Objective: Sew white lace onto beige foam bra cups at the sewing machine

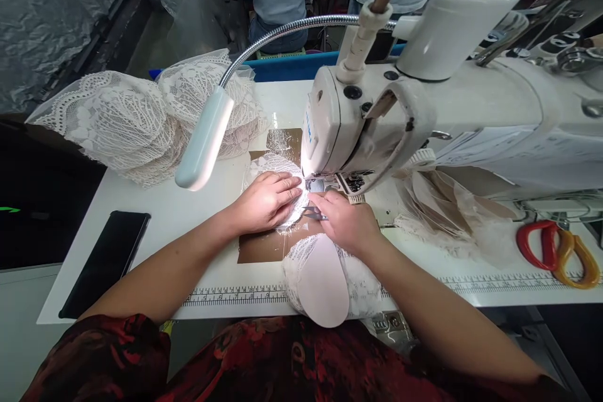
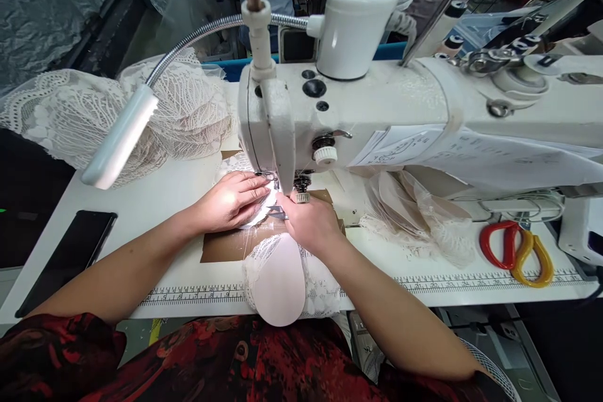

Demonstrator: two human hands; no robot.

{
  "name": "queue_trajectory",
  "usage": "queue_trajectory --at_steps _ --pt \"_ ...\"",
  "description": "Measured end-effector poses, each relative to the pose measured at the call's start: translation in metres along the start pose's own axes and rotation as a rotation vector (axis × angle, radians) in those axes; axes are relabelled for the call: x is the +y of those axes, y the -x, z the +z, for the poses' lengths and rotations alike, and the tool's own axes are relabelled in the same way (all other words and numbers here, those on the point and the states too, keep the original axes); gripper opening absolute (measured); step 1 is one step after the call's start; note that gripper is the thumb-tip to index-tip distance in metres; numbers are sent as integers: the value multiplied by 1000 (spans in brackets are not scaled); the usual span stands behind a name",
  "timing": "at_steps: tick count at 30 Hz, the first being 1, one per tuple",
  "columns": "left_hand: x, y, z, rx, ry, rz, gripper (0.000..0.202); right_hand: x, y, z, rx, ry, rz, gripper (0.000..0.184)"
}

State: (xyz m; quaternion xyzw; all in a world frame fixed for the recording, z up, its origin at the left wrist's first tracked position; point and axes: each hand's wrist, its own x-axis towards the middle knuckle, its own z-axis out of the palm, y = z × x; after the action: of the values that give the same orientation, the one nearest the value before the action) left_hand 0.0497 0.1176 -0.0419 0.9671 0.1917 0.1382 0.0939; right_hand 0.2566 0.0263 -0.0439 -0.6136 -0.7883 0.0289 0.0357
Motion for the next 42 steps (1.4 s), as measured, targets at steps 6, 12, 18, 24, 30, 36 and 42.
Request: queue_trajectory --at_steps 6,12,18,24,30,36,42 --pt "1 -2 -3 5 40 78 31 3 3 1 -48 -32 -163 48" --pt "0 -1 -2 -80 88 186 32 3 4 0 -36 -48 -161 40" --pt "-1 -1 0 -52 116 102 33 1 5 1 -26 -38 -99 42" --pt "0 0 3 -20 62 62 33 -1 2 0 3 -73 13 46" --pt "-3 1 5 65 101 37 40 3 -1 -4 46 -275 61 42" --pt "-2 1 -3 7 119 -86 46 8 2 2 90 -399 76 40" --pt "21 18 -38 -208 170 -256 45 13 3 10 100 -460 52 34"
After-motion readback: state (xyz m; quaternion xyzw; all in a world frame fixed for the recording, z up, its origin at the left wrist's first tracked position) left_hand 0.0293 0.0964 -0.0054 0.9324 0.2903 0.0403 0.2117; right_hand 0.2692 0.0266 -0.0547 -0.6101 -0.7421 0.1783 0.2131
